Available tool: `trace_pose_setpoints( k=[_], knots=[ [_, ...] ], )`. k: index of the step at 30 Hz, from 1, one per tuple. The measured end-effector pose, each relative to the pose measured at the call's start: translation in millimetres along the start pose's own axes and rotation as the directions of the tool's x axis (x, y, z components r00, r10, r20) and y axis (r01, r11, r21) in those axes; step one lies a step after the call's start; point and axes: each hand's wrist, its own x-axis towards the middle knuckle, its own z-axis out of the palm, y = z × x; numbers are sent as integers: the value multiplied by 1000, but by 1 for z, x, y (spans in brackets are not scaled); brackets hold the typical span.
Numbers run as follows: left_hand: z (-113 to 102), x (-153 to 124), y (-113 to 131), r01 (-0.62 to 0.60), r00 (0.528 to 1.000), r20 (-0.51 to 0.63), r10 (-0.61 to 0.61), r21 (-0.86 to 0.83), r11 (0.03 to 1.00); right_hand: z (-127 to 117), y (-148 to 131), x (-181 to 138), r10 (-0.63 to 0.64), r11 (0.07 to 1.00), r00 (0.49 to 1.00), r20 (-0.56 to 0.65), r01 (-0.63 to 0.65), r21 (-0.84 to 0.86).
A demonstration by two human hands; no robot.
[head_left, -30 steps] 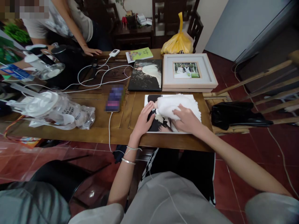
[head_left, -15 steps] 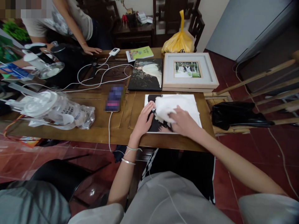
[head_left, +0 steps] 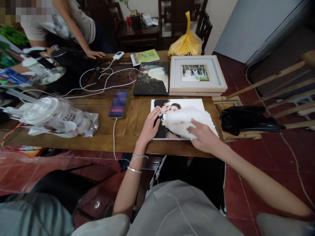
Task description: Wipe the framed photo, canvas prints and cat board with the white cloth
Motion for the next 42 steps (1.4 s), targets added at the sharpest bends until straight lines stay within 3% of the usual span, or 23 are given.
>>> trace_pose_setpoints(
  k=[3,5,7,10,14,17,21,25,29,33,38,42],
  knots=[
    [0,1,0,0,1000,-1,0,0,1000,1,21,34,195,978,981,-12,-196,-67],
    [0,2,1,-1,1000,-9,1,0,1000,4,25,56,254,963,967,-30,-255,-84],
    [-1,2,4,7,999,-33,-8,-19,1000,11,18,73,224,969,974,-19,-225,-98],
    [-4,2,9,17,992,-121,-28,-89,996,25,-5,82,55,993,998,38,-50,-104],
    [-7,2,14,-30,963,-269,-28,-210,977,37,-39,59,-246,968,962,119,249,-15],
    [-6,1,16,-46,969,-246,-10,-218,975,30,-49,27,-362,932,924,128,355,69],
    [-3,0,17,-15,993,-118,2,-109,994,5,-36,-9,-317,943,945,83,305,132],
    [0,2,14,18,1000,-19,-19,-38,999,-10,-4,-16,-106,994,994,29,105,25],
    [-1,4,10,7,1000,3,-7,3,1000,-7,25,18,151,987,988,-29,-152,-55],
    [0,5,8,6,1000,4,-7,25,1000,2,27,83,300,951,953,-38,-296,93],
    [2,4,4,7,1000,-25,-6,60,998,14,7,154,196,963,980,-26,-188,193],
    [2,4,2,-1,999,-36,3,53,999,15,4,164,184,959,983,21,-184,215]
  ],
)
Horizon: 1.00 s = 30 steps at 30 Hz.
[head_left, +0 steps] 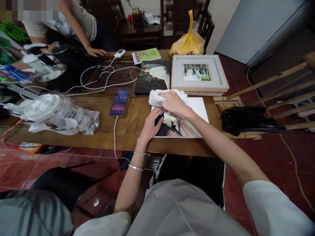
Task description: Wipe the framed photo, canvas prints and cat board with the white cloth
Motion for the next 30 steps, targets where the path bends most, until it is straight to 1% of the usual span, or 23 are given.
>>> trace_pose_setpoints(
  k=[3,7,10,12,13,15,18,20,22,24,26,28,30],
  knots=[
    [-1,0,1,14,1000,10,-14,-18,1000,-11,16,-16,71,997,997,-10,-71,25],
    [-2,0,3,6,1000,3,-6,-38,999,-36,53,-48,111,989,988,-104,-120,-83],
    [-2,0,4,3,1000,-3,-3,-38,999,-52,79,-74,158,976,974,-159,-179,-127],
    [-2,1,5,5,1000,-6,-5,-39,999,-56,88,-96,155,971,974,-162,-181,-159],
    [-2,1,5,7,1000,-6,-7,-41,999,-55,90,-108,136,971,979,-153,-163,-177],
    [-2,1,5,11,1000,-5,-11,-45,999,-50,87,-136,75,973,989,-131,-101,-207],
    [-2,1,6,17,1000,-5,-17,-48,999,-37,67,-182,-52,977,992,-114,28,-211],
    [-2,1,5,19,1000,-3,-19,-46,999,-31,49,-209,-163,974,981,-100,144,-174],
    [-2,1,5,19,1000,-2,-19,-42,999,-29,34,-228,-247,963,966,-77,236,-130],
    [-2,1,5,16,1000,4,-16,-37,999,-30,25,-234,-251,963,967,-42,246,-109],
    [-2,0,4,13,1000,11,-13,-36,999,-35,26,-227,-184,976,983,-3,183,-116],
    [-3,0,4,8,1000,17,-8,-33,999,-40,35,-208,-88,987,996,15,89,-136],
    [-3,0,3,7,1000,19,-6,-31,1000,-47,47,-180,-7,989,1000,22,10,-145]
  ],
)
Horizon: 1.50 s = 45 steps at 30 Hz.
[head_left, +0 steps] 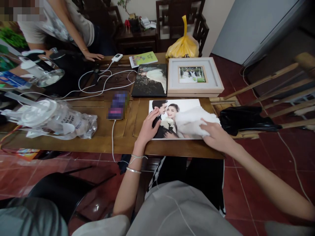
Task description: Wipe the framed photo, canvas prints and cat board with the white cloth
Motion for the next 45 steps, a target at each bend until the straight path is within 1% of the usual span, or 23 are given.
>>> trace_pose_setpoints(
  k=[3,5,7,9,11,13,17,20,22,24,26,28,31,34,37,39,41,43,45],
  knots=[
    [0,0,0,2,1000,4,-2,-4,1000,-8,21,47,54,998,998,16,-55,32],
    [0,0,-1,3,1000,8,-3,-13,1000,-13,32,74,77,996,997,4,-77,50],
    [0,0,-1,2,1000,9,-2,-22,1000,-15,40,93,108,993,994,-29,-106,50],
    [0,0,-1,0,1000,9,0,-23,1000,-14,44,100,136,990,988,-68,-134,38],
    [-1,0,-1,1,1000,3,-1,-19,1000,-10,41,94,136,991,987,-91,-134,25],
    [-1,1,0,6,1000,-2,-6,-16,1000,-2,32,76,107,994,990,-92,-107,8],
    [-1,1,2,19,1000,8,-19,-6,1000,13,-5,14,32,998,995,-95,-36,-45],
    [-2,1,2,15,1000,26,-15,3,1000,17,-35,-29,-102,995,994,-39,103,17],
    [-2,2,1,6,999,40,-6,11,1000,16,-48,-42,-160,984,987,-5,160,76],
    [-2,3,0,-5,999,50,4,19,1000,15,-52,-41,-155,985,988,17,153,77],
    [-3,4,-1,-17,998,53,16,19,1000,13,-48,-26,-88,996,996,26,87,21],
    [-3,5,-1,-25,999,46,25,12,1000,10,-39,0,10,999,1000,16,-10,-33],
    [-3,5,-2,-31,999,35,31,4,1000,5,-20,49,125,992,992,-14,-126,-19],
    [-3,5,-1,-30,999,32,30,-7,1000,1,-2,97,168,986,983,-70,-167,12],
    [-3,5,-2,-26,999,25,27,-18,999,-1,11,127,156,988,981,-119,-157,6],
    [-2,5,-3,-21,1000,20,22,-23,1000,1,12,130,143,989,980,-140,-145,-3],
    [-2,5,-3,-17,1000,16,17,-24,1000,4,6,117,136,990,982,-127,-140,-23],
    [-1,5,-3,-13,1000,15,14,-20,1000,10,-7,90,124,990,988,-88,-129,-54],
    [-1,5,-3,-13,1000,20,13,-8,1000,17,-26,55,81,993,995,-61,-86,-75]
  ],
)
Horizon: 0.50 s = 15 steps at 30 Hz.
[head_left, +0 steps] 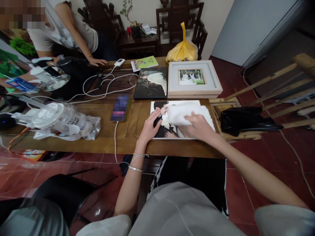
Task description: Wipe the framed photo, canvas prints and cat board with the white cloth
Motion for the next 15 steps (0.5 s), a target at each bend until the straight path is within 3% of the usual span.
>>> trace_pose_setpoints(
  k=[4,7,10,15],
  knots=[
    [0,0,1,-5,1000,11,5,17,1000,4,-31,-71,-173,980,984,27,170,106],
    [0,0,1,-8,1000,11,7,21,1000,4,-43,-91,-253,953,967,42,241,184],
    [0,0,0,-7,1000,14,7,19,1000,2,-41,-73,-220,967,972,87,205,151],
    [-1,1,-1,-1,1000,27,1,8,1000,-3,-21,12,13,1000,988,151,-15,14]
  ],
)
